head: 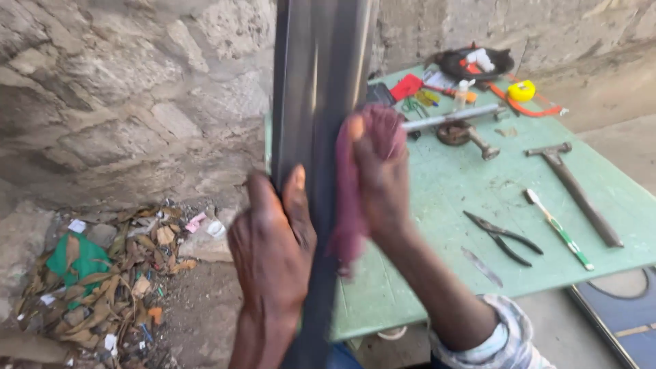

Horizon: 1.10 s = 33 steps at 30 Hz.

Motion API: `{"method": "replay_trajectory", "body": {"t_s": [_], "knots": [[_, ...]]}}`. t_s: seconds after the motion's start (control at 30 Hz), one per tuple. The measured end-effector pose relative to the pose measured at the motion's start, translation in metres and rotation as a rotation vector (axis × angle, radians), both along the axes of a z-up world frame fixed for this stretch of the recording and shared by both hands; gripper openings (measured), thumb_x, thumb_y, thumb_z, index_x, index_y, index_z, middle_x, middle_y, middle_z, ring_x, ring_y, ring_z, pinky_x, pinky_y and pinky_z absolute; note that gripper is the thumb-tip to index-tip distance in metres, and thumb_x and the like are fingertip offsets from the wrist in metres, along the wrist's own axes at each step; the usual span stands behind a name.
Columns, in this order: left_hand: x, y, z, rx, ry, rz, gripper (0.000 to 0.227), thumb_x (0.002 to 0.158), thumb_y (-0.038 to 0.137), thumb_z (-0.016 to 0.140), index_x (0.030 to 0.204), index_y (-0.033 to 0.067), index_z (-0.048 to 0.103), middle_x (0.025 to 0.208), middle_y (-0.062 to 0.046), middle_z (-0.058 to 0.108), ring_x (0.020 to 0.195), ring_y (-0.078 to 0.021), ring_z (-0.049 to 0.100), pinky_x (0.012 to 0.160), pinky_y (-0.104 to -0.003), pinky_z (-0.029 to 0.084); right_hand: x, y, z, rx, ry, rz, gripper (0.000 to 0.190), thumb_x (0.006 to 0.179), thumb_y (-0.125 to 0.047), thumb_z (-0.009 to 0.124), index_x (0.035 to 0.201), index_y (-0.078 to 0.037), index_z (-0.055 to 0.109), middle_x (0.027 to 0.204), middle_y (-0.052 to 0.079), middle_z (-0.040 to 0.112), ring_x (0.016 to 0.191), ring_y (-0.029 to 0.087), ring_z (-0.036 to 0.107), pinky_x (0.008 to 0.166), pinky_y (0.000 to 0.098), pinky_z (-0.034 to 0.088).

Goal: The person is performing the final cleaning of a plastic panel, using a small scraper to remove debris and a cloth to wipe it down.

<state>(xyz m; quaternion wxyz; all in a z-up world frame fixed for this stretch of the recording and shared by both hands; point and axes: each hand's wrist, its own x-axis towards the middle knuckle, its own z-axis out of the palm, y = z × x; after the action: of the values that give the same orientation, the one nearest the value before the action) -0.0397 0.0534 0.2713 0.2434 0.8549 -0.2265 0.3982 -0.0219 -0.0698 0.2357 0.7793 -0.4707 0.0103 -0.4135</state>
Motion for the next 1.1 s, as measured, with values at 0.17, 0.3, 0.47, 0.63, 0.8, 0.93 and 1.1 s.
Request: {"method": "replay_trajectory", "body": {"t_s": [0.17, 0.3, 0.47, 0.63, 0.8, 0.93, 1.1], "knots": [[-0.004, 0.005, -0.008, -0.150, 0.115, -0.038, 0.034, 0.108, 0.036, 0.053, 0.090, 0.0092, 0.044, 0.058, -0.016, 0.059, 0.052, -0.0460, 0.057, 0.046, -0.054, 0.034, -0.012, -0.001, 0.017, -0.091, 0.314, 0.005, 0.088, 0.089, -0.056, 0.051, 0.161, -0.014, 0.022, 0.169, -0.001, 0.028, 0.154, 0.010, 0.026, 0.122, 0.0247, 0.021], [0.003, 0.006, -0.003, -0.321, 0.154, 0.065, 0.038, 0.109, 0.040, 0.047, 0.088, 0.0077, 0.049, 0.067, -0.021, 0.065, 0.062, -0.0503, 0.061, 0.050, -0.058, 0.035, -0.025, 0.022, -0.075, -0.144, 0.004, 0.153, 0.070, 0.100, -0.007, 0.054, 0.161, -0.007, 0.020, 0.170, 0.008, 0.019, 0.157, 0.019, 0.015, 0.127, 0.0375, 0.018], [0.001, 0.002, -0.015, -0.092, 0.256, -0.095, 0.031, 0.109, 0.036, 0.045, 0.095, 0.0087, 0.049, 0.071, -0.023, 0.070, 0.063, -0.0510, 0.064, 0.051, -0.061, 0.041, 0.010, -0.026, -0.007, -0.412, 0.170, -0.160, 0.043, 0.108, -0.050, 0.024, 0.076, -0.024, 0.038, 0.064, -0.011, 0.033, 0.060, 0.004, 0.031, 0.051, 0.0311, 0.025], [-0.007, -0.003, -0.038, -0.331, 0.382, -0.280, 0.037, 0.110, 0.036, 0.034, 0.085, 0.0112, 0.044, 0.059, -0.002, 0.036, 0.048, -0.0184, 0.038, 0.048, -0.040, 0.029, -0.003, -0.024, 0.040, 0.011, 0.114, 0.146, 0.036, 0.079, -0.041, 0.077, 0.103, -0.014, 0.072, 0.087, -0.003, 0.068, 0.081, 0.009, 0.059, 0.073, 0.0251, 0.051], [0.022, -0.002, -0.039, -0.540, 0.357, -0.368, 0.050, 0.111, 0.034, 0.032, 0.071, 0.0090, 0.049, 0.050, -0.019, 0.046, 0.053, -0.0194, 0.047, 0.053, -0.036, 0.041, -0.035, 0.009, -0.043, 0.038, 0.321, 0.290, 0.037, 0.077, -0.014, 0.090, 0.093, -0.018, 0.057, 0.078, 0.003, 0.076, 0.060, 0.012, 0.068, 0.054, 0.0245, 0.053], [0.024, -0.003, -0.051, -0.517, 0.506, -0.532, 0.057, 0.112, 0.038, 0.027, 0.064, 0.0146, 0.046, 0.048, -0.004, 0.048, 0.053, -0.0134, 0.042, 0.053, -0.030, 0.040, -0.020, -0.025, 0.007, -0.246, 0.162, 0.149, 0.035, 0.071, -0.017, 0.096, 0.076, -0.012, 0.062, 0.066, 0.004, 0.070, 0.058, 0.010, 0.063, 0.054, 0.0246, 0.052], [0.004, -0.012, -0.042, -0.402, 0.475, -0.541, 0.043, 0.111, 0.040, 0.031, 0.075, 0.0171, 0.027, 0.069, 0.007, 0.023, 0.064, -0.0074, 0.028, 0.058, -0.034, 0.023, 0.008, -0.056, 0.058, -0.167, 0.144, 0.190, 0.053, 0.069, -0.045, 0.082, 0.104, -0.005, 0.074, 0.090, 0.005, 0.076, 0.075, 0.015, 0.072, 0.073, 0.0257, 0.065]]}}
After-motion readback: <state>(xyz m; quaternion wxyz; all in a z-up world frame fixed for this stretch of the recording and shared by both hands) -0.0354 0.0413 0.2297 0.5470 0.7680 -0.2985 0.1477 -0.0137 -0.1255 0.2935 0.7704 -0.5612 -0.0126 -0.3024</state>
